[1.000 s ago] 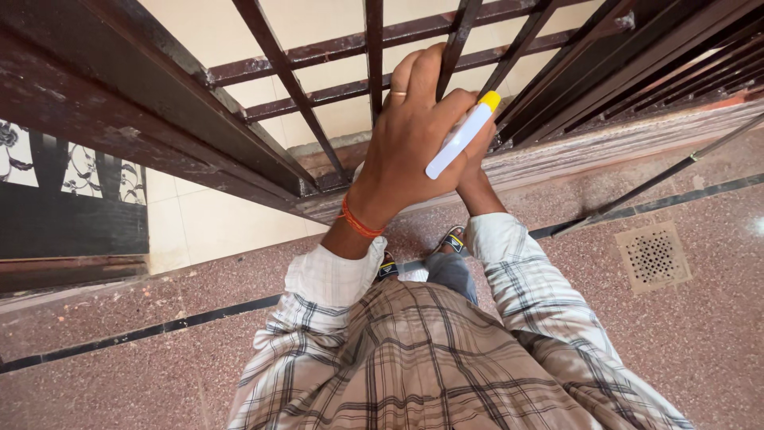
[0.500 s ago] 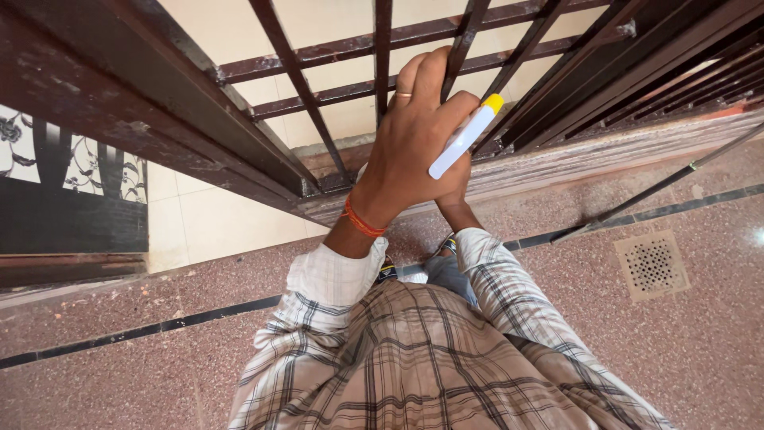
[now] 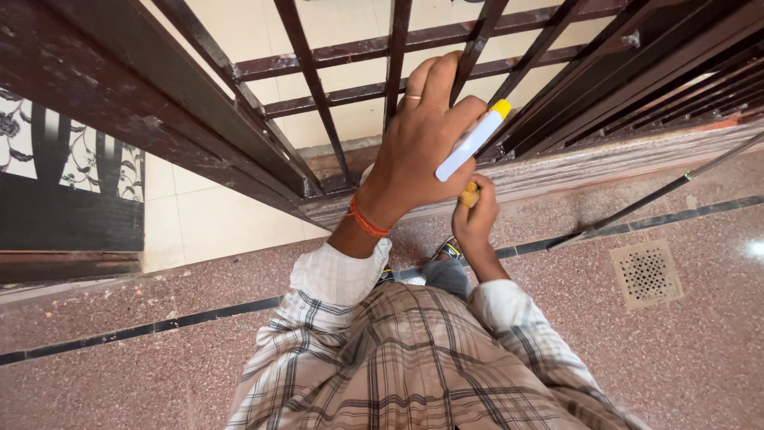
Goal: The person sprays a liquid onto the bars of a metal gate and wipes them with a cloth.
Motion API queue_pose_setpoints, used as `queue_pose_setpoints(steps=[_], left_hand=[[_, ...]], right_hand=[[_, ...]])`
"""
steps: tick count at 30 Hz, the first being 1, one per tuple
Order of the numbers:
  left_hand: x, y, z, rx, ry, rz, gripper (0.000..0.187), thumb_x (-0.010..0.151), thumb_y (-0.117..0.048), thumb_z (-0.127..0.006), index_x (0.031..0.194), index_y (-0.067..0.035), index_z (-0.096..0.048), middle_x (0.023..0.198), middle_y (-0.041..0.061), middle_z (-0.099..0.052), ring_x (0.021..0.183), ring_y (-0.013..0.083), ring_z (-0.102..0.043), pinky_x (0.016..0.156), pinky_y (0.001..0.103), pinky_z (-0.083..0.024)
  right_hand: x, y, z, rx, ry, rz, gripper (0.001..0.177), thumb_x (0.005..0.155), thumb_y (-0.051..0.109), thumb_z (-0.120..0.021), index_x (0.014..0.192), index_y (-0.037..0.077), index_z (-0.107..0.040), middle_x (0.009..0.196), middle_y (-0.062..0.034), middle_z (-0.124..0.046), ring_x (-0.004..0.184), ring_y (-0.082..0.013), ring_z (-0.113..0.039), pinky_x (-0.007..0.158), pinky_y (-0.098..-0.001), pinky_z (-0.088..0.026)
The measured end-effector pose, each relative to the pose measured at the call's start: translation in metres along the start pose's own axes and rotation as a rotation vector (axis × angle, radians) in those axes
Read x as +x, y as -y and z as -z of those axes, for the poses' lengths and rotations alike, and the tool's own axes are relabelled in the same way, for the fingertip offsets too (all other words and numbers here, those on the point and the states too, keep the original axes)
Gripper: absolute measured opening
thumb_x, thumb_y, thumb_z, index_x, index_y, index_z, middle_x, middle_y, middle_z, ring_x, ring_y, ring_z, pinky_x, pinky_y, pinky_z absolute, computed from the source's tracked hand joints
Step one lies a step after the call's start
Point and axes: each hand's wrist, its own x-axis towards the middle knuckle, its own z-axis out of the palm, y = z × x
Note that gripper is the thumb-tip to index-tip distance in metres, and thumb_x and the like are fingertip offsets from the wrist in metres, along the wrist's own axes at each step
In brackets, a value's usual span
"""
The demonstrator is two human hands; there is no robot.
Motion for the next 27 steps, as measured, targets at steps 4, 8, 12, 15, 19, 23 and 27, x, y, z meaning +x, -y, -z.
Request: queue_pose_setpoints(steps=[4,8,12,15,19,23,27], left_hand=[[-0.001,0.005,-0.007,0.018,0.003,-0.005,0.028,0.082,-0.002,-0.07,0.11,-0.004,-0.067,0.145,0.029,-0.043,0.141,0.0456,-0.039,0.11,0.045,-0.052],[0.0,0.003,-0.005,0.01,0.023,0.008,0.03,0.08,-0.001,-0.069,0.11,-0.004,-0.067,0.146,0.029,-0.042,0.142,0.0471,-0.038,0.107,0.045,-0.054],[0.006,-0.004,0.006,-0.019,0.048,0.021,0.033,0.079,0.0,-0.068,0.111,-0.004,-0.067,0.146,0.027,-0.043,0.144,0.0444,-0.039,0.11,0.044,-0.055],[0.01,-0.016,0.028,-0.094,0.061,0.022,0.037,0.073,-0.002,-0.067,0.109,-0.003,-0.066,0.148,0.033,-0.039,0.14,0.0496,-0.044,0.099,0.043,-0.056],[0.003,-0.036,0.068,-0.255,0.103,0.065,0.038,0.072,-0.003,-0.066,0.11,-0.002,-0.063,0.151,0.027,-0.038,0.116,0.0342,-0.065,0.101,0.045,-0.054],[-0.017,-0.046,0.091,-0.166,0.122,0.203,0.04,0.073,0.0,-0.063,0.112,-0.004,-0.068,0.141,0.01,-0.056,0.123,0.0308,-0.067,0.102,0.042,-0.056],[-0.033,-0.045,0.088,-0.17,0.066,0.259,0.04,0.071,0.002,-0.063,0.111,-0.002,-0.067,0.137,0.013,-0.057,0.121,0.032,-0.067,0.105,0.041,-0.056]], right_hand=[[-0.023,-0.028,0.012,0.192,0.074,-0.303,0.028,0.093,-0.003,-0.052,0.121,0.004,-0.05,0.097,-0.0099,-0.063,0.083,-0.0192,-0.063,0.074,-0.0334,-0.053],[-0.047,-0.055,0.016,0.545,0.174,-1.088,0.016,0.099,0.012,-0.048,0.115,0.015,-0.043,0.07,-0.0042,-0.051,0.051,-0.0146,-0.042,0.044,-0.032,-0.032],[-0.049,-0.035,0.023,0.693,0.258,-1.125,0.019,0.099,0.022,-0.046,0.111,0.011,-0.058,0.072,-0.0029,-0.055,0.053,-0.012,-0.046,0.044,-0.0268,-0.034],[-0.023,0.014,0.031,0.304,0.27,-0.631,0.019,0.091,0.009,-0.059,0.109,0.006,-0.066,0.087,-0.0068,-0.056,0.069,-0.0156,-0.054,0.053,-0.0277,-0.043],[0.028,0.077,0.049,-0.106,0.232,-0.035,0.032,0.082,-0.003,-0.069,0.113,-0.002,-0.074,0.093,-0.0111,-0.056,0.084,-0.0228,-0.058,0.067,-0.0305,-0.048],[0.071,0.112,0.051,0.135,0.224,0.01,0.044,0.091,-0.009,-0.06,0.134,-0.005,-0.065,0.108,-0.0077,-0.065,0.101,-0.0167,-0.067,0.089,-0.0279,-0.054],[0.103,0.136,0.04,0.403,-0.032,0.01,0.035,0.091,-0.008,-0.069,0.12,-0.002,-0.05,0.116,-0.0114,-0.066,0.104,-0.0117,-0.068,0.082,-0.0247,-0.06]])
